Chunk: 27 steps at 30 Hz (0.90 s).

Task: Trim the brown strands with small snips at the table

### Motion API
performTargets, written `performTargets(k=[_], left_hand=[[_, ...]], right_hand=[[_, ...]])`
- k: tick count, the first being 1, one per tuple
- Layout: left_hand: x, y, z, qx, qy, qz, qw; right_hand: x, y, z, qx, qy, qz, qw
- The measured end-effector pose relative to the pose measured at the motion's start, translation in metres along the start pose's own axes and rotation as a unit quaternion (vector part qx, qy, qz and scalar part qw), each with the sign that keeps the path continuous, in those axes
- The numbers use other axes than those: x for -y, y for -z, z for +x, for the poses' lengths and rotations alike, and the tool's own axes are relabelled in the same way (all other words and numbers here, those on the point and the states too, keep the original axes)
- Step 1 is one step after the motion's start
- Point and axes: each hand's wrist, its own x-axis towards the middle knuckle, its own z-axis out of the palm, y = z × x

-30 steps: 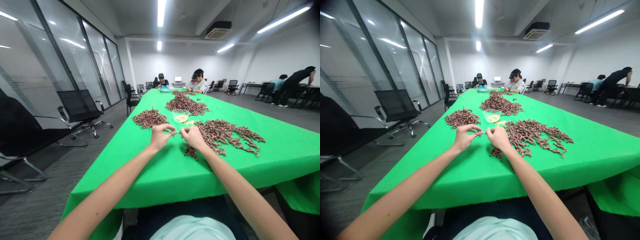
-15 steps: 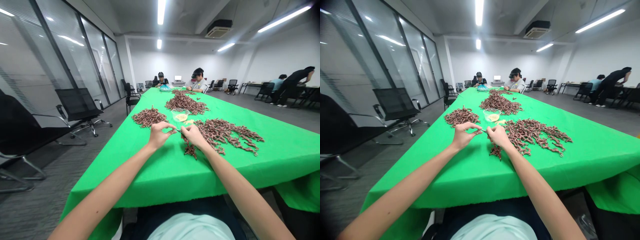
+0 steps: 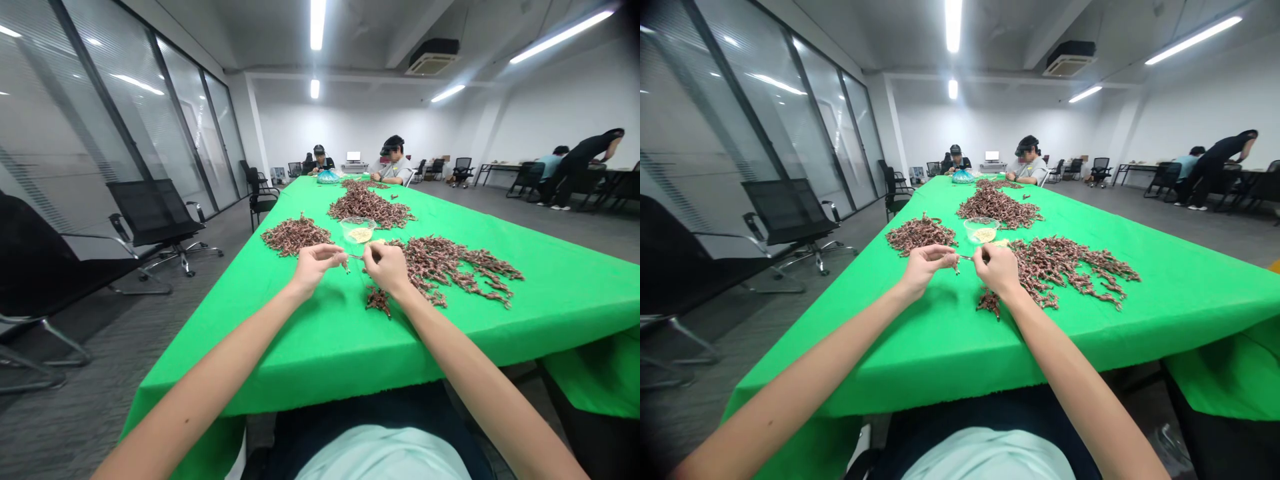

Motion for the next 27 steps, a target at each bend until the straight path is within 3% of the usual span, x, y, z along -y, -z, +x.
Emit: performTargets(k=[7, 18, 27], left_hand=[[0.0022, -0.0012, 0.0001, 0.013, 0.074, -0.074, 0.994], [0.0054, -0.0029, -0.0016, 0.041, 0.085, -0.077, 0.993], [0.0044, -0.0020, -0.0017, 0.046, 0.087, -0.062, 0.993]], right_hand=[[0.0047, 0.0017, -0.0022, -0.038, 0.041, -0.030, 0.998], [0.0045, 0.0013, -0.0030, -0.048, 0.084, -0.070, 0.993], [0.0100, 0.0050, -0.0043, -0.009, 0.070, -0.104, 0.992]])
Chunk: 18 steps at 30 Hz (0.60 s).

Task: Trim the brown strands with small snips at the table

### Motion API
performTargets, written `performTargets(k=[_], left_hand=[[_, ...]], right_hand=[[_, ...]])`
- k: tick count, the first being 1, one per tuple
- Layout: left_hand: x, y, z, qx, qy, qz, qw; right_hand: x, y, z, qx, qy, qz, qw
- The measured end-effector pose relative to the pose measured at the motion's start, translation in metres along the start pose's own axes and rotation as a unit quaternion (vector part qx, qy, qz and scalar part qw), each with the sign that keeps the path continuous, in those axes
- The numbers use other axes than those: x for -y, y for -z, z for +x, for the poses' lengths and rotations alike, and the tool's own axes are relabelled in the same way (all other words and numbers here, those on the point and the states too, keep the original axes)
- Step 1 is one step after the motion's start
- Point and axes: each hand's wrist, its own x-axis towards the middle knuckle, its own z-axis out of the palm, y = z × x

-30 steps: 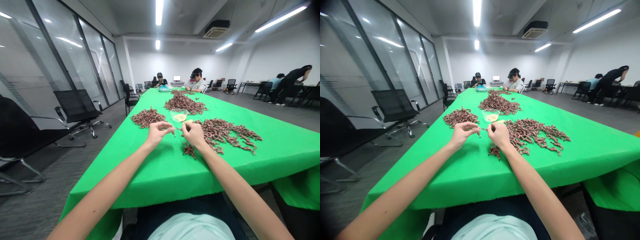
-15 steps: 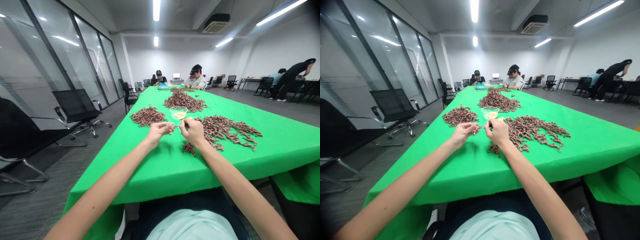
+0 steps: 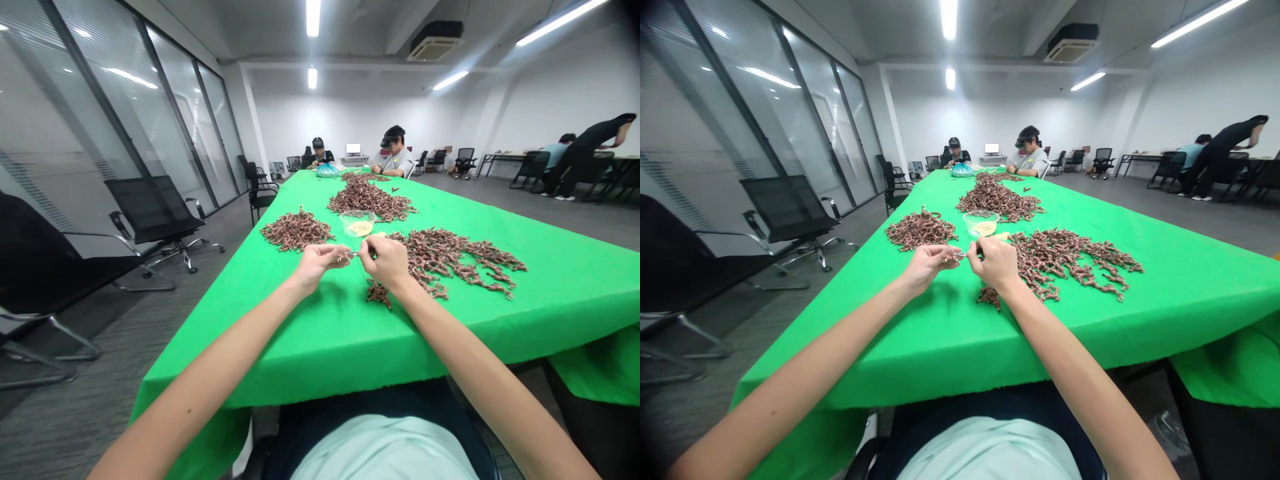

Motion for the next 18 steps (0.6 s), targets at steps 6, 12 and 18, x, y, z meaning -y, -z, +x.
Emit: performTargets(k=[6, 12, 18], left_hand=[[-0.006, -0.001, -0.001, -0.004, 0.026, 0.001, 1.000], [-0.009, 0.004, -0.001, 0.033, 0.084, -0.036, 0.995], [-0.013, 0.003, -0.002, 0.022, 0.096, -0.069, 0.993]], right_hand=[[0.000, -0.001, 0.000, -0.003, -0.006, -0.009, 1.000], [0.000, -0.003, -0.001, -0.014, -0.019, -0.026, 0.999], [0.000, -0.003, 0.000, -0.019, -0.014, -0.051, 0.998]])
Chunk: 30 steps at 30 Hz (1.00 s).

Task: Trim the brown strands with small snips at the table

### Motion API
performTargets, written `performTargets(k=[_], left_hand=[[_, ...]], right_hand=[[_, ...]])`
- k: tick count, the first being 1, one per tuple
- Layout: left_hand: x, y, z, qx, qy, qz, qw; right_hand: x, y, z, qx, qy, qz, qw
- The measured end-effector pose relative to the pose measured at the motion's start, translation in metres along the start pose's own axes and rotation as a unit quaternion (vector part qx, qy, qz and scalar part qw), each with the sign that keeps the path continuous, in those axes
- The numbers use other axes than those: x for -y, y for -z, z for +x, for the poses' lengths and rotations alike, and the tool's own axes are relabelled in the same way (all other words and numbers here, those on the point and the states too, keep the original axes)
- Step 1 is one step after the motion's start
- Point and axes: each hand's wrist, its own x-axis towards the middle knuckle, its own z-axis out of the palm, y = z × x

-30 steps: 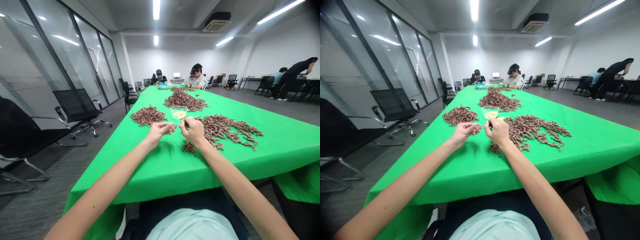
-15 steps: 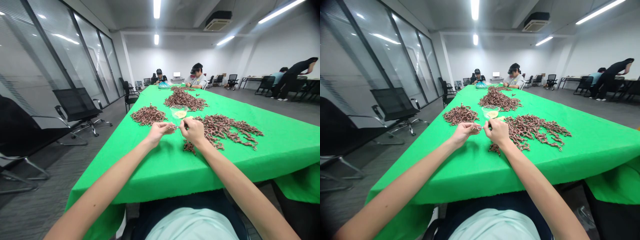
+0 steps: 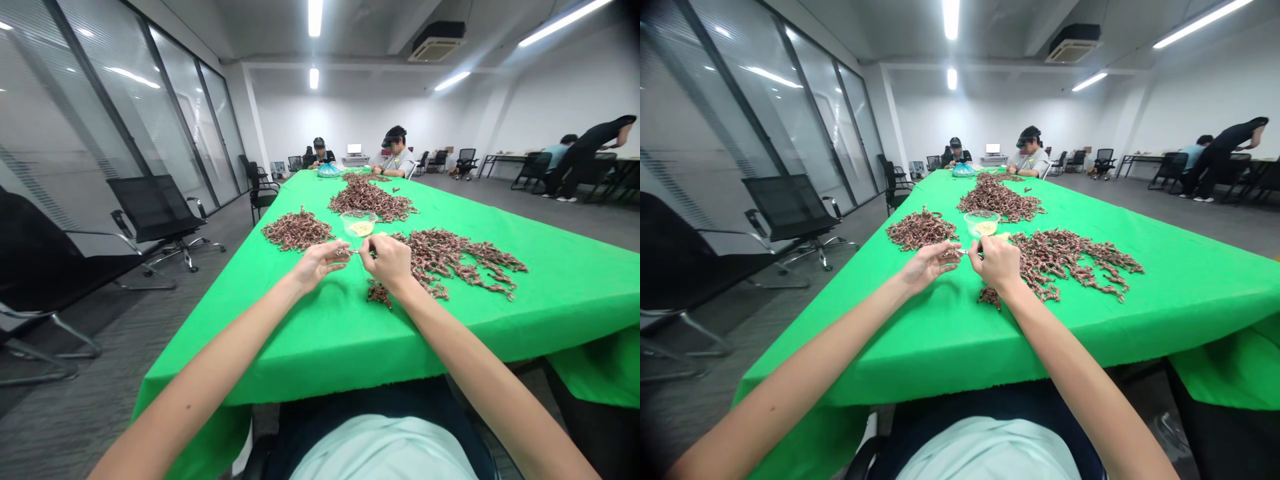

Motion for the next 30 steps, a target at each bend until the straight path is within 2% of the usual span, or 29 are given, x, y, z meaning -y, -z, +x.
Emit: performTargets(k=[3, 7, 11, 17, 21, 30], left_hand=[[-0.001, -0.001, -0.001, 0.011, -0.012, -0.001, 1.000], [0.002, -0.003, -0.002, -0.006, -0.087, 0.046, 0.995], [0.004, -0.009, -0.003, -0.041, -0.183, 0.130, 0.974], [0.004, -0.017, -0.006, -0.098, -0.263, 0.218, 0.935], [0.003, -0.019, -0.008, -0.117, -0.287, 0.256, 0.916], [0.005, -0.020, -0.009, -0.130, -0.300, 0.285, 0.901]], right_hand=[[0.000, 0.000, 0.000, 0.001, -0.009, -0.007, 1.000], [0.000, 0.000, 0.000, 0.001, -0.025, -0.009, 1.000], [0.002, -0.001, -0.001, -0.005, -0.038, -0.002, 0.999], [0.005, -0.001, -0.001, 0.008, -0.069, 0.012, 0.997], [0.008, -0.001, -0.001, 0.017, -0.085, 0.023, 0.996], [0.010, -0.002, -0.001, 0.009, -0.089, 0.019, 0.996]])
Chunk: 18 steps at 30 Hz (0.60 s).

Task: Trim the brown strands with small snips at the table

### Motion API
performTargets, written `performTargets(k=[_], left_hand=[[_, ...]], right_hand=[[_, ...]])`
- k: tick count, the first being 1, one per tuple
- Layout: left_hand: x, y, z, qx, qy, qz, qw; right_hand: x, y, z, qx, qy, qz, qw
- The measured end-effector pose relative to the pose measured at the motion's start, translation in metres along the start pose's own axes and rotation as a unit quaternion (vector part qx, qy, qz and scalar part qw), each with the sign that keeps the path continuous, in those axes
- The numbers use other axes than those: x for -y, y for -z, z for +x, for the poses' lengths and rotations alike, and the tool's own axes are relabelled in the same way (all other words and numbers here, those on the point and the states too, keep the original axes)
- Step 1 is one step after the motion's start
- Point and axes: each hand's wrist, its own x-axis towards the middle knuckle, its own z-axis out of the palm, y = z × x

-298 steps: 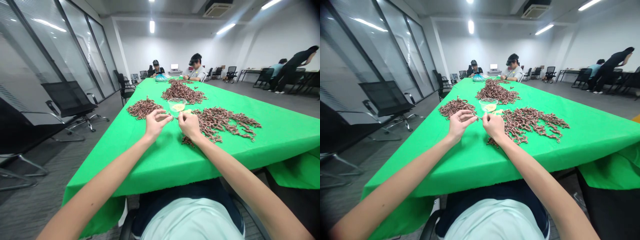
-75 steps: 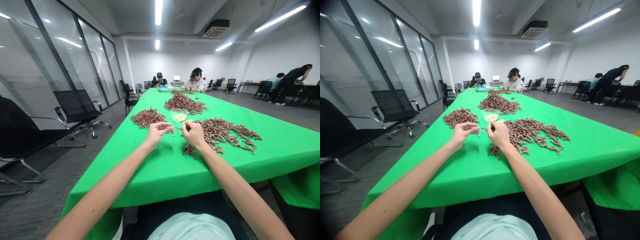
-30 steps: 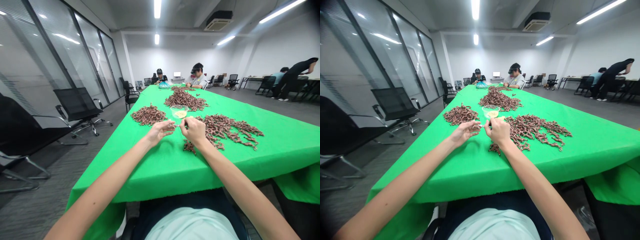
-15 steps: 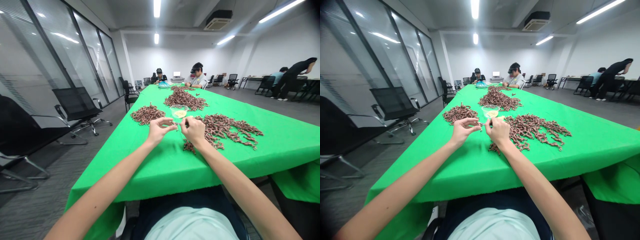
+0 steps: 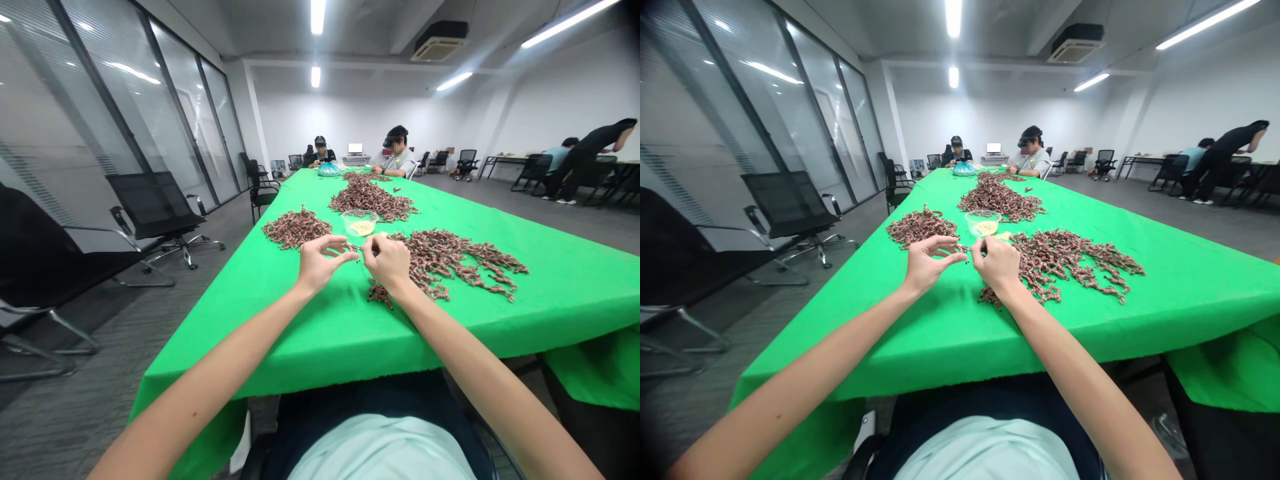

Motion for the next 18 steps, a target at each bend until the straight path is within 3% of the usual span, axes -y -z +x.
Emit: performTargets(k=[18], left_hand=[[0.009, 0.000, 0.002, 0.019, 0.036, 0.013, 0.999]], right_hand=[[-0.001, 0.001, 0.000, 0.023, -0.014, -0.007, 1.000]])
